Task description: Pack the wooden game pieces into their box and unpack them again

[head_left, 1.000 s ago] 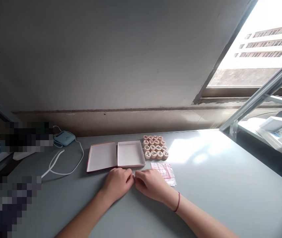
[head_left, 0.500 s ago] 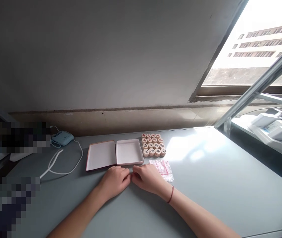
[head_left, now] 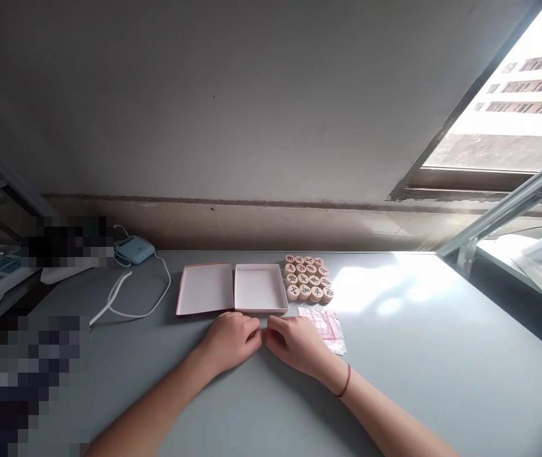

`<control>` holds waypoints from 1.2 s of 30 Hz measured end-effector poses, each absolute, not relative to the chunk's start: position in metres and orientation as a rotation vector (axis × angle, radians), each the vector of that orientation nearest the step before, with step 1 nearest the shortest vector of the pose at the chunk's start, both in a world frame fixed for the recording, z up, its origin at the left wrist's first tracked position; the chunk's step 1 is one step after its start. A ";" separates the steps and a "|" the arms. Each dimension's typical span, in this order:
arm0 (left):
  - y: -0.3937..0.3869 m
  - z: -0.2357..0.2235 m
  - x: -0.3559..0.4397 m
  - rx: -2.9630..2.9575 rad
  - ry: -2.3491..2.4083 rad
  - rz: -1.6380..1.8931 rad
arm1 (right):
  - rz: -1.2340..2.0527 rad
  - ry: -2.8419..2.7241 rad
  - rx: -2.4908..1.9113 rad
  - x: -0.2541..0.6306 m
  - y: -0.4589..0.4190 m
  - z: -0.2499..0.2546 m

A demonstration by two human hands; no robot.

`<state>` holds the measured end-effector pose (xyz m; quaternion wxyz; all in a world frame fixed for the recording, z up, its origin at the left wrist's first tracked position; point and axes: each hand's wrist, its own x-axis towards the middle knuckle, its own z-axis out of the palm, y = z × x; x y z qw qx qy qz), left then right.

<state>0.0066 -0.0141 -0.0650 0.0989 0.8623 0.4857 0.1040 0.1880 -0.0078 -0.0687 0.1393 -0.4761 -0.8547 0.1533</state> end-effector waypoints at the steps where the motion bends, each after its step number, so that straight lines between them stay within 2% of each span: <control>1: -0.014 -0.065 0.007 2.549 1.445 0.302 | 0.449 -2.464 -1.374 0.188 -0.008 -0.069; 16: -0.014 -0.064 0.009 2.576 1.480 0.317 | 0.429 -2.492 -1.344 0.193 -0.012 -0.060; 22: -0.017 -0.059 0.010 2.713 1.341 0.684 | 0.353 -2.457 -1.414 0.229 -0.006 -0.026; 26: -0.014 -0.053 0.007 2.781 1.557 0.920 | 0.415 -2.567 -1.444 0.256 -0.001 -0.016; 29: -0.011 -0.053 0.003 2.764 1.698 0.746 | 0.402 -2.625 -1.528 0.261 0.001 -0.023; 32: -0.013 -0.051 0.001 2.713 1.699 0.480 | 0.374 -2.646 -1.558 0.258 0.002 -0.034; 36: -0.025 -0.045 0.003 2.703 1.685 0.307 | 0.396 -2.639 -1.571 0.256 0.002 -0.040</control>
